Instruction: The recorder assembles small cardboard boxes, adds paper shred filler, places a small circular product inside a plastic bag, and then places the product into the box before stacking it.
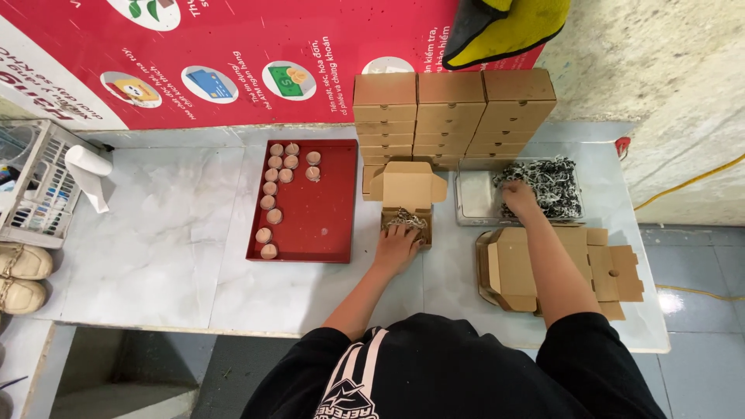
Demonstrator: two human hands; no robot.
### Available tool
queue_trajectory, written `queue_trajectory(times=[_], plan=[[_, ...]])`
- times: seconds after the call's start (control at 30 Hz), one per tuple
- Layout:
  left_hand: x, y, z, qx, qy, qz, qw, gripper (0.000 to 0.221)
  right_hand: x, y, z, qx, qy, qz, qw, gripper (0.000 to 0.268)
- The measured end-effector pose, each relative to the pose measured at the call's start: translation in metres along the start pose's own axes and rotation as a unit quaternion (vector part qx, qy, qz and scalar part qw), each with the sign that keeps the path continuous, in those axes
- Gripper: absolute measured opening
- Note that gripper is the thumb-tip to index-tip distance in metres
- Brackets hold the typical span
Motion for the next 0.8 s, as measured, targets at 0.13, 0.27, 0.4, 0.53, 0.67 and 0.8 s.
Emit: queue_trajectory(times=[0.13, 0.27, 0.4, 0.53, 0.67, 0.8], plan=[[0.003, 0.002, 0.003, -0.003, 0.005, -0.025, 1.0, 0.037, 0.003, -0.07, 0.036, 0.083, -0.039, 0.025, 0.995, 0.039], [0.003, 0.002, 0.0, -0.003, 0.029, -0.03, 0.999, 0.043, 0.003, -0.095, 0.044, 0.085, -0.015, 0.059, 0.994, 0.049], [-0.014, 0.01, 0.01, -0.005, 0.028, 0.005, 1.0, 0.044, 0.002, -0.085, 0.044, 0.096, 0.007, 0.034, 0.995, 0.044], [-0.016, 0.007, 0.011, 0.007, 0.027, 0.018, 0.999, 0.045, -0.011, -0.089, 0.051, 0.053, 0.022, -0.004, 0.998, 0.037], [-0.028, 0.01, 0.016, 0.048, 0.062, 0.066, 0.995, 0.042, -0.023, -0.093, 0.053, 0.003, 0.0, 0.049, 0.999, 0.026], [-0.05, 0.006, 0.022, 0.091, 0.118, 0.161, 0.976, 0.044, -0.042, -0.097, 0.055, -0.126, 0.043, 0.078, 0.988, 0.022]])
Point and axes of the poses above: each hand's wrist, its own z-axis away from the middle knuckle, its own x-axis out of the palm, y = z × x, the point moved 8 cm from there along -z, towards the middle knuckle, and after that the axes turned 11 degrees about -y, right-handed, at the moved point
